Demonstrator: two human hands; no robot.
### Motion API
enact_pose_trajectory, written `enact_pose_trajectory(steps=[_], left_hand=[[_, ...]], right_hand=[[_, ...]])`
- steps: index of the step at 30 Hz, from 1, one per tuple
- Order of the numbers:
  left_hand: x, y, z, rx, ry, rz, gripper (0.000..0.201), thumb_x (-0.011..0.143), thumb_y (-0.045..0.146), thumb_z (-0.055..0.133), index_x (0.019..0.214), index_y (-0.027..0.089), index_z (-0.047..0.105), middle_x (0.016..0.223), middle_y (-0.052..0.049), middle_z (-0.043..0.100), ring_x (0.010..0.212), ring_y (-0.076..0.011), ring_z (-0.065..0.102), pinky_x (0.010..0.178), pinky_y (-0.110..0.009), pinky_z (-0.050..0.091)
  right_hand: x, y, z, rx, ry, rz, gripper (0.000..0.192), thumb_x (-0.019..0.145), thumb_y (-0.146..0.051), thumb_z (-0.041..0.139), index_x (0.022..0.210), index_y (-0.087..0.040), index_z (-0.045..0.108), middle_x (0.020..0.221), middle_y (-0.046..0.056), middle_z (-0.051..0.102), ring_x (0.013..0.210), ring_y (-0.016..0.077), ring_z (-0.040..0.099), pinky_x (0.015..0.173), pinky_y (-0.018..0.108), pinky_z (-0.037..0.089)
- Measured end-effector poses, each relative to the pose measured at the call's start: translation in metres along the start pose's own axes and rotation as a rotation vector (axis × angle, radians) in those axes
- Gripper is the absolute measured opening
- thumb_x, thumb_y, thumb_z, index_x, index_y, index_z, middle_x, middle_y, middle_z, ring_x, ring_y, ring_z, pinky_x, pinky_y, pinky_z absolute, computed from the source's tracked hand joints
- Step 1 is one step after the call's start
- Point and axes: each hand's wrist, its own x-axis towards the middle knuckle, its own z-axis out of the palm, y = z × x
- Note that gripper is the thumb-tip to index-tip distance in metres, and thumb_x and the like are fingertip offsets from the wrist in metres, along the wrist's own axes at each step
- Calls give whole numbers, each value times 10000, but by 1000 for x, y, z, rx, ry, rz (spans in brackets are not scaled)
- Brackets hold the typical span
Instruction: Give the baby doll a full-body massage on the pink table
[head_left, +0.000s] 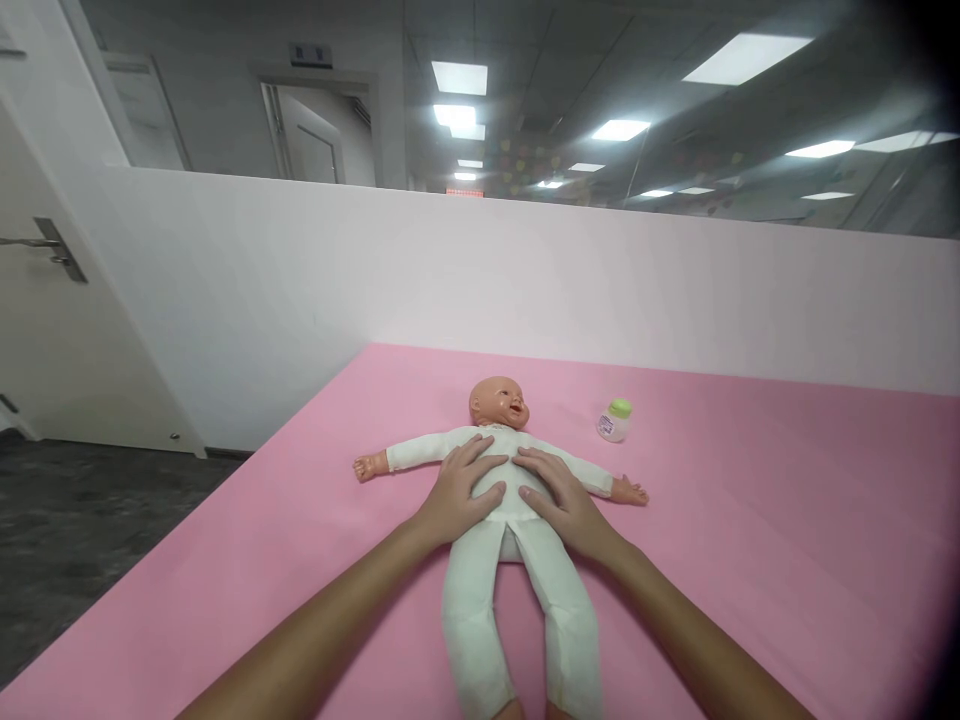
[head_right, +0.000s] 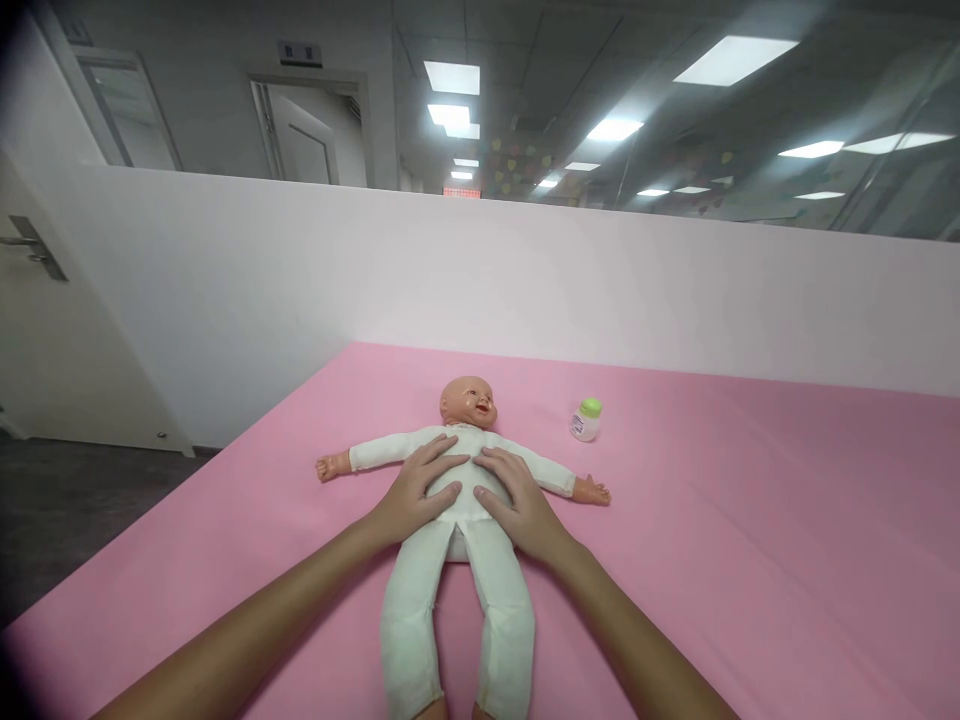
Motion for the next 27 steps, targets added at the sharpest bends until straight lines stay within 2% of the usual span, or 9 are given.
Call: enact_pose_trajectory(steps=[5,11,14,18,21,24,25,27], left_hand=[[2,3,-4,-24,-19,-10,361,946,314,585,1292,322,686,1608,-29,430,1526,-306,320,1255,-573,256],[2,5,-6,-33,-18,0,344,894,238,590,1210,289,716,1566,-53,481,1492,-318,375,1239,-568,288],[2,6,-6,-14,3,12,314,911,249,577,1187,302,719,1541,-49,502,1464,-317,409,1221,-576,309],[0,8,-5,9,13,24,279,969,362,568,1205,320,710,1523,-49,514,1451,-317,426,1213,-578,316],[0,8,-4,48,-23,39,409,988,468,564,1376,351,621,1606,-55,426,1510,-336,339,1230,-600,269],[1,7,-4,80,-102,16,641,979,587,545,1568,389,390,1710,-54,220,1580,-363,150,1239,-656,176],[2,6,-4,81,-125,8,687,974,613,536,1593,393,334,1722,-50,170,1589,-364,103,1240,-666,146],[3,5,-4,76,-155,4,703,974,626,526,1601,388,314,1727,-45,140,1595,-356,63,1247,-667,107]], right_hand=[[2,1,-1,-5,48,-34,357,980,-436,592,1325,-348,629,1401,38,623,1365,278,502,1172,521,402],[3,-1,-1,-8,70,-51,311,971,-403,603,1270,-329,650,1311,37,664,1284,280,540,1123,499,437],[3,-3,-3,-14,71,-50,301,975,-412,594,1257,-325,652,1276,49,668,1252,292,549,1096,510,453],[3,-4,-2,-32,51,-42,315,981,-432,576,1273,-333,644,1270,68,640,1250,308,540,1089,534,458],[3,0,0,-41,71,-45,372,977,-448,588,1332,-339,608,1317,79,590,1299,300,514,1128,527,438],[6,7,2,-48,63,-64,530,941,-495,650,1437,-354,528,1468,78,495,1421,298,425,1209,522,362],[7,9,2,-46,43,-66,598,925,-512,671,1475,-363,489,1533,72,444,1467,301,376,1234,528,326],[9,13,2,-25,-3,-49,696,909,-536,689,1530,-379,417,1627,55,348,1527,303,296,1261,542,273]])
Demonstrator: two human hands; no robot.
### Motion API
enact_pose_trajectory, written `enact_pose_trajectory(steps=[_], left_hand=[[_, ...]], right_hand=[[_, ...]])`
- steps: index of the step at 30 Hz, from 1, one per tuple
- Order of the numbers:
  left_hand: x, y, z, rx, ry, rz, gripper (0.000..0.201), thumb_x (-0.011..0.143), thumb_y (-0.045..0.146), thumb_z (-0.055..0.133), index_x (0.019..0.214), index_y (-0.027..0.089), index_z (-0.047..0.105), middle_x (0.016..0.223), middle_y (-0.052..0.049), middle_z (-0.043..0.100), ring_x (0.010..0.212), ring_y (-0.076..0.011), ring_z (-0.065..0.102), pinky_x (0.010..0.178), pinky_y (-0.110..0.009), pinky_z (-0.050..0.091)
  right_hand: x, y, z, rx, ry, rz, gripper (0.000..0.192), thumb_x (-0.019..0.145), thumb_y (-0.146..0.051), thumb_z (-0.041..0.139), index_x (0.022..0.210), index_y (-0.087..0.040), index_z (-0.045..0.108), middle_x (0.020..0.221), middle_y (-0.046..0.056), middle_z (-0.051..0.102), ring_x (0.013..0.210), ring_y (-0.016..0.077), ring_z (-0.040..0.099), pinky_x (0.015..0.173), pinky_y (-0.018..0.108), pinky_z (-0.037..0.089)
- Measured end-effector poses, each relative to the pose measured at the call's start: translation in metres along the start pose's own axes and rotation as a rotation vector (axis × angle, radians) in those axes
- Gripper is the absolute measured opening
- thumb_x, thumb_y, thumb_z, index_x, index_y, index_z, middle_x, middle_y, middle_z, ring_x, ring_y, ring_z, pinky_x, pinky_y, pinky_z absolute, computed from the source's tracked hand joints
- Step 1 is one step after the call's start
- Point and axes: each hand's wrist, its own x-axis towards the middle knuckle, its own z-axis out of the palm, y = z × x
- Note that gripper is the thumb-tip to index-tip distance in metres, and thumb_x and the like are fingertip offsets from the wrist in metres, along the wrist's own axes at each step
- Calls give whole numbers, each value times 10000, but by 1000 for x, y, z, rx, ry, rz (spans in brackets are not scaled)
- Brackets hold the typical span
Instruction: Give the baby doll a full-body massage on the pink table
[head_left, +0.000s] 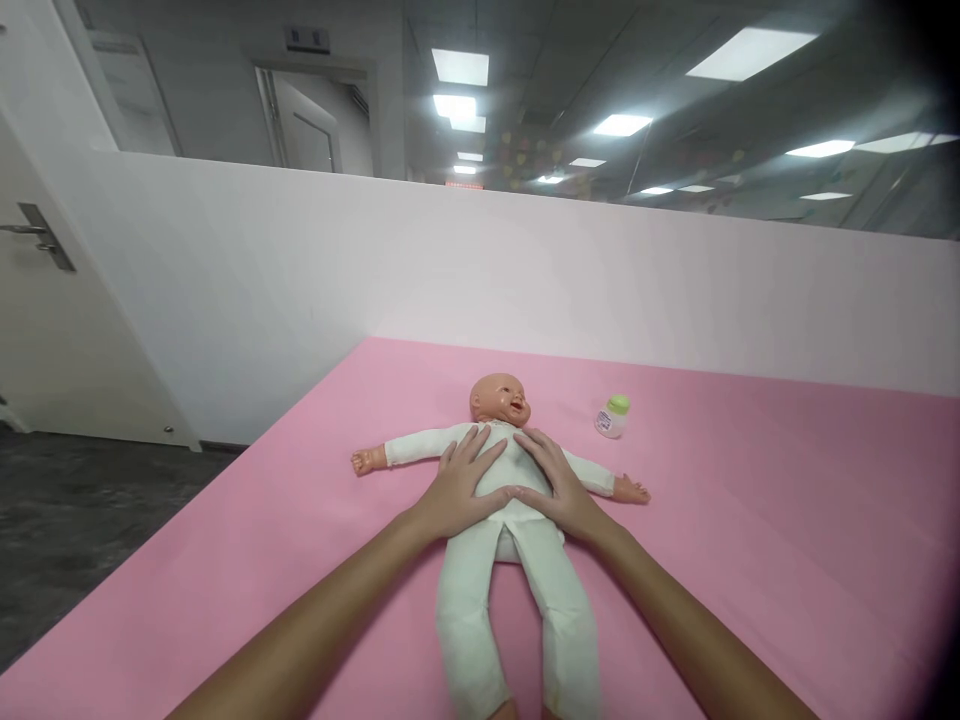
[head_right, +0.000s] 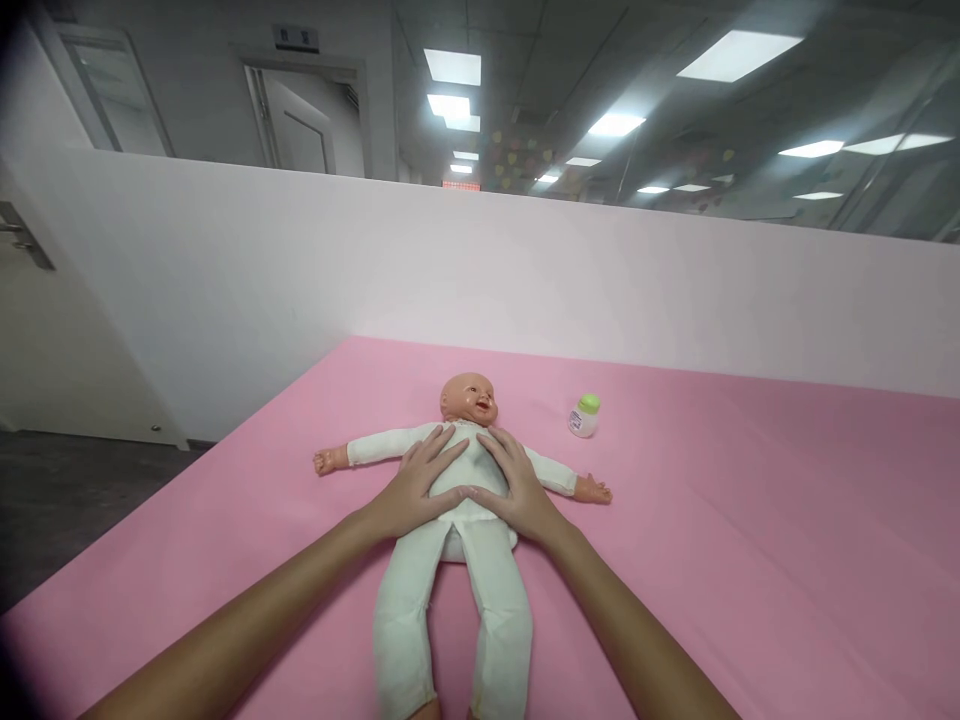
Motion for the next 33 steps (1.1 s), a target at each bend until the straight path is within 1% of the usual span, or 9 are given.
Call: enact_pose_trajectory(steps=[3,7,12,17,20,22,25,28,33], left_hand=[[2,-2,1,-7,22,4,601,988,557,537,1542,345,440,1707,-61,227,1592,-339,108,1257,-643,120],[2,-2,2,-31,95,30,453,980,445,570,1411,306,574,1628,-79,386,1547,-326,254,1252,-600,213],[2,1,1,-51,184,71,338,946,402,617,1264,293,655,1416,-80,554,1364,-302,482,1169,-524,368],[2,2,1,-53,257,69,245,936,381,620,1146,285,700,1214,-63,616,1187,-275,567,1070,-484,444],[1,3,2,-44,286,86,254,938,366,619,1161,287,710,1219,-70,622,1194,-275,571,1074,-482,448],[0,2,2,-30,265,103,316,942,365,617,1241,300,695,1330,-81,600,1290,-293,533,1128,-506,412],[0,1,3,1,187,84,450,949,391,618,1395,330,615,1556,-81,468,1471,-344,375,1208,-577,313],[0,-1,4,17,161,61,519,953,423,617,1462,343,553,1632,-68,384,1527,-371,284,1222,-618,277],[0,1,1,-22,216,105,411,941,395,623,1344,314,642,1446,-84,556,1376,-319,480,1171,-538,383]], right_hand=[[2,4,-1,53,-36,30,700,913,-538,684,1536,-383,407,1643,47,343,1530,293,308,1256,540,286],[4,5,1,85,25,30,580,908,-513,694,1441,-354,529,1516,62,500,1442,290,434,1213,516,360],[7,6,6,101,122,32,369,923,-476,672,1257,-319,654,1301,70,597,1307,288,528,1145,503,427],[4,8,10,72,221,61,270,919,-470,662,1132,-307,692,1169,77,582,1195,293,564,1090,515,469],[0,7,9,76,221,26,320,903,-464,682,1180,-306,680,1232,90,576,1242,306,546,1099,517,467],[-1,6,7,90,173,-19,375,903,-457,686,1247,-310,659,1327,97,568,1318,314,511,1136,526,439],[-2,3,3,102,75,-56,465,915,-451,682,1357,-331,606,1470,83,525,1429,311,430,1204,545,362],[-3,0,2,103,33,-30,542,914,-471,689,1426,-359,552,1574,55,451,1500,303,349,1241,556,305],[-3,-3,3,96,59,31,487,928,-496,664,1388,-358,581,1503,66,502,1454,301,400,1223,559,338]])
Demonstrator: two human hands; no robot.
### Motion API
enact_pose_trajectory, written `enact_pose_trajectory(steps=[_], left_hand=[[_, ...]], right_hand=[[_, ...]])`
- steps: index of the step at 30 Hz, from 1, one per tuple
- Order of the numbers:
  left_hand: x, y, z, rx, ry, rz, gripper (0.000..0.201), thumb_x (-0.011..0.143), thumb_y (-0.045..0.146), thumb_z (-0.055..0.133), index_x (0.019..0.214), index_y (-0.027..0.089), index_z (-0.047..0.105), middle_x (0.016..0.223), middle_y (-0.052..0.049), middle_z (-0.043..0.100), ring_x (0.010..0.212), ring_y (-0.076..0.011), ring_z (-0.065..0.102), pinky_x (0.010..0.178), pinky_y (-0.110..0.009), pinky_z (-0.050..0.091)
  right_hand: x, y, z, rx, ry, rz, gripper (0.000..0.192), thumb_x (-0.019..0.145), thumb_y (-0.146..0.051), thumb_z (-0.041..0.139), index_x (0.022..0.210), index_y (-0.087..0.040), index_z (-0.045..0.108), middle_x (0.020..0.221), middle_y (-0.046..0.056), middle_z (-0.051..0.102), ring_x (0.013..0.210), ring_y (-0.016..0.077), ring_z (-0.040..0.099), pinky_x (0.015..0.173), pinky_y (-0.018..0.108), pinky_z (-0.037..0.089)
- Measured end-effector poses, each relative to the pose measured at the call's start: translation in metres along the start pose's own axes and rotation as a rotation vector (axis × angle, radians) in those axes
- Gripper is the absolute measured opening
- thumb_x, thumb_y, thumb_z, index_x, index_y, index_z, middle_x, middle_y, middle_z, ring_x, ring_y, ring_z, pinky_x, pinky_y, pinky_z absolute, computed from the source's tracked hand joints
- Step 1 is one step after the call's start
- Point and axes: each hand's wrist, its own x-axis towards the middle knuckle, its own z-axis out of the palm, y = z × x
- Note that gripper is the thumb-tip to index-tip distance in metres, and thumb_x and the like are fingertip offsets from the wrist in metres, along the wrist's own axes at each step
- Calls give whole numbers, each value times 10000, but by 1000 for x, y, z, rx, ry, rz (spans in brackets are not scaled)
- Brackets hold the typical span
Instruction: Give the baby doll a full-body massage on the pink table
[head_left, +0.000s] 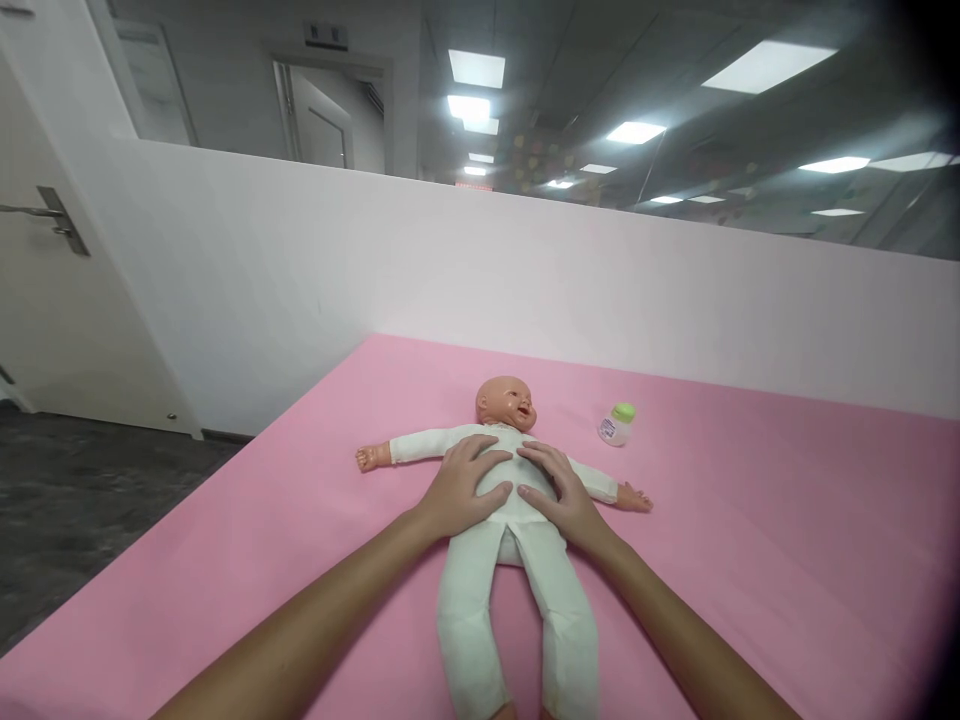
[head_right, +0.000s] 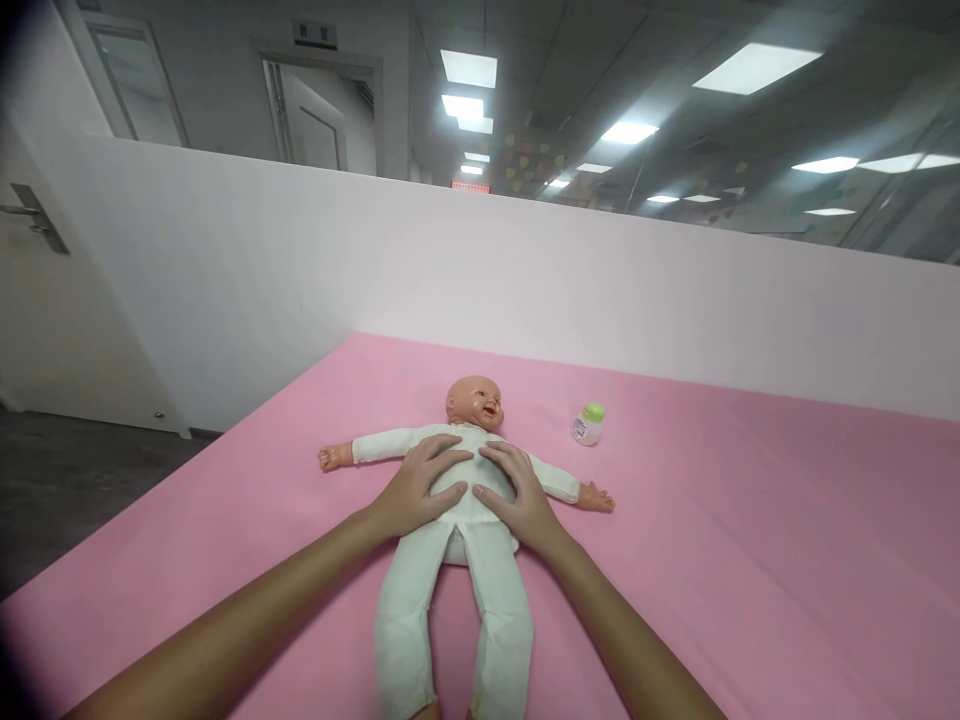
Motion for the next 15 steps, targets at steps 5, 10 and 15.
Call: enact_pose_trajectory(steps=[5,10,15], left_hand=[[1,3,-1,-46,61,22,242,935,344,617,1149,283,713,1139,-64,632,1098,-256,597,1015,-447,481],[0,3,1,-43,89,33,231,927,293,623,1141,272,707,1123,-59,624,1091,-244,583,1005,-431,463],[-2,0,2,-17,71,29,392,922,302,643,1313,291,643,1328,-74,580,1285,-280,504,1105,-474,392]], right_hand=[[1,-1,0,-3,32,5,380,945,-488,637,1297,-346,641,1316,80,571,1342,294,490,1173,536,410],[-1,0,2,0,30,-12,433,939,-468,654,1352,-351,600,1402,76,521,1392,291,454,1200,516,382],[-2,0,1,4,-41,-17,560,932,-469,673,1457,-371,503,1571,56,406,1503,291,326,1254,535,287]])
